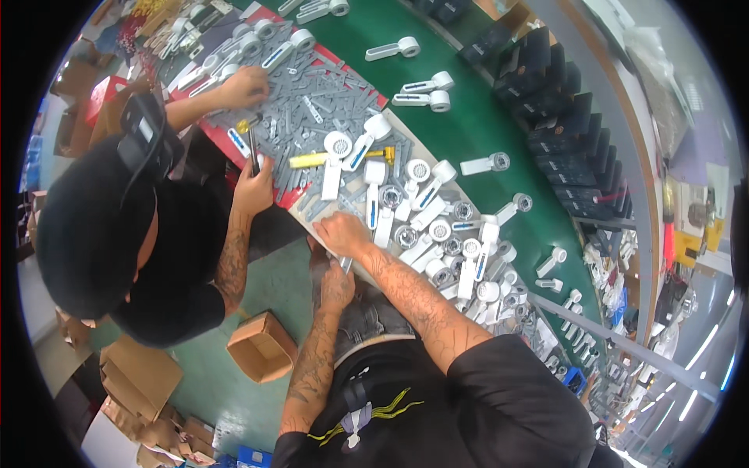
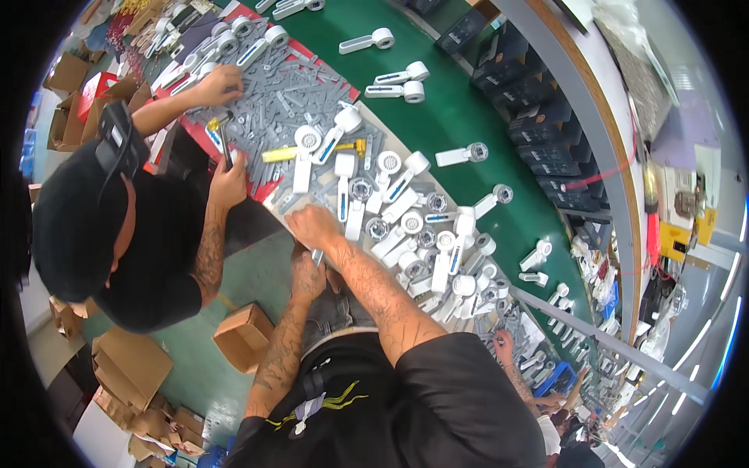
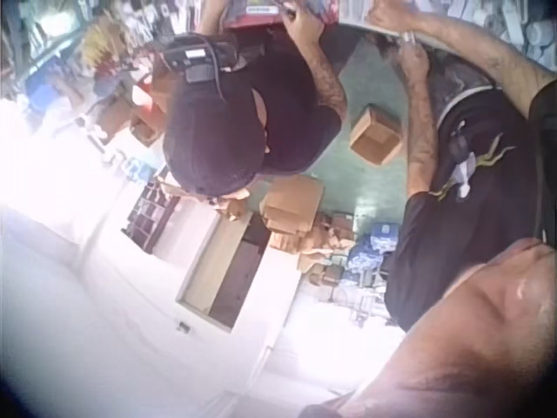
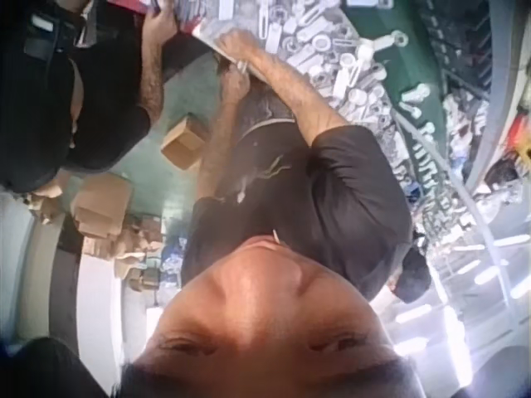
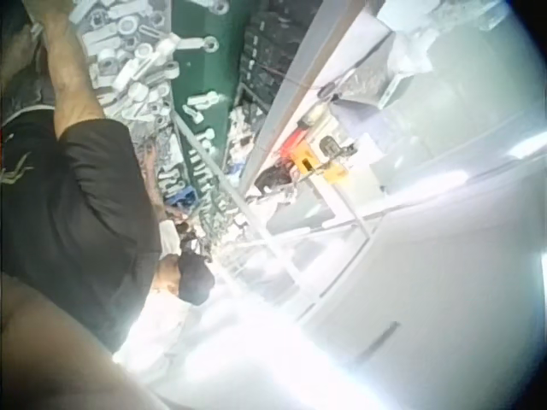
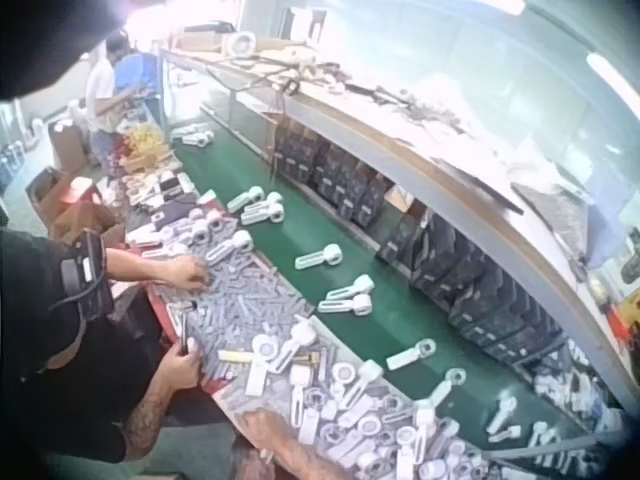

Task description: Assembling plastic shower heads at a manufacturing workstation by attaching components and applying labels.

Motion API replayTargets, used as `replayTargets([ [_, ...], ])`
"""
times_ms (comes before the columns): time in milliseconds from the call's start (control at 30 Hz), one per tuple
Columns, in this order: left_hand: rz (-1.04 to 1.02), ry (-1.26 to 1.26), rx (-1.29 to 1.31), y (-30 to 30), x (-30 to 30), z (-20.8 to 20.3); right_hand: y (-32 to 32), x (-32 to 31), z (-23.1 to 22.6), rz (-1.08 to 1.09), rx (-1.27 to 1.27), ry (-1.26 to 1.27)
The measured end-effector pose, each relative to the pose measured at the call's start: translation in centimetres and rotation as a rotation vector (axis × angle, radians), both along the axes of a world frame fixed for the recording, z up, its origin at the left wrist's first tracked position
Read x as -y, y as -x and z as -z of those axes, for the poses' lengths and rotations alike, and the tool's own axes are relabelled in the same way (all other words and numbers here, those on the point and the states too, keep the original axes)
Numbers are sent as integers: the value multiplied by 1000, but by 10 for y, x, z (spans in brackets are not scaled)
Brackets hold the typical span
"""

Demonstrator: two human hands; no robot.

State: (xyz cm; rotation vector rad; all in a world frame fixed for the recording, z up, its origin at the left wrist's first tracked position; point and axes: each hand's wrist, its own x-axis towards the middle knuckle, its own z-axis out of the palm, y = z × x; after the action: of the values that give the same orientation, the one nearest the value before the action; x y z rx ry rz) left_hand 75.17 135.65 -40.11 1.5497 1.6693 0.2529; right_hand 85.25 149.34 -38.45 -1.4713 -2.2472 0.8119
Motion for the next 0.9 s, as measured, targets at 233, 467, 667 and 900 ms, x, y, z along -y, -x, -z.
replayTargets([
  [233, -1, 33, 25, 16, -6, -8, -7, -1, -18, -108, -49, 40],
  [467, 198, -266, -18, 22, -89, -155, -115, -6, -108, 71, -371, 668],
  [667, -46, -378, 134, 24, -112, -167, -284, -64, -45, 1060, -729, 249],
  [900, -17, -167, 134, 44, -64, -141, -332, -153, -1, 1172, 126, -6],
])
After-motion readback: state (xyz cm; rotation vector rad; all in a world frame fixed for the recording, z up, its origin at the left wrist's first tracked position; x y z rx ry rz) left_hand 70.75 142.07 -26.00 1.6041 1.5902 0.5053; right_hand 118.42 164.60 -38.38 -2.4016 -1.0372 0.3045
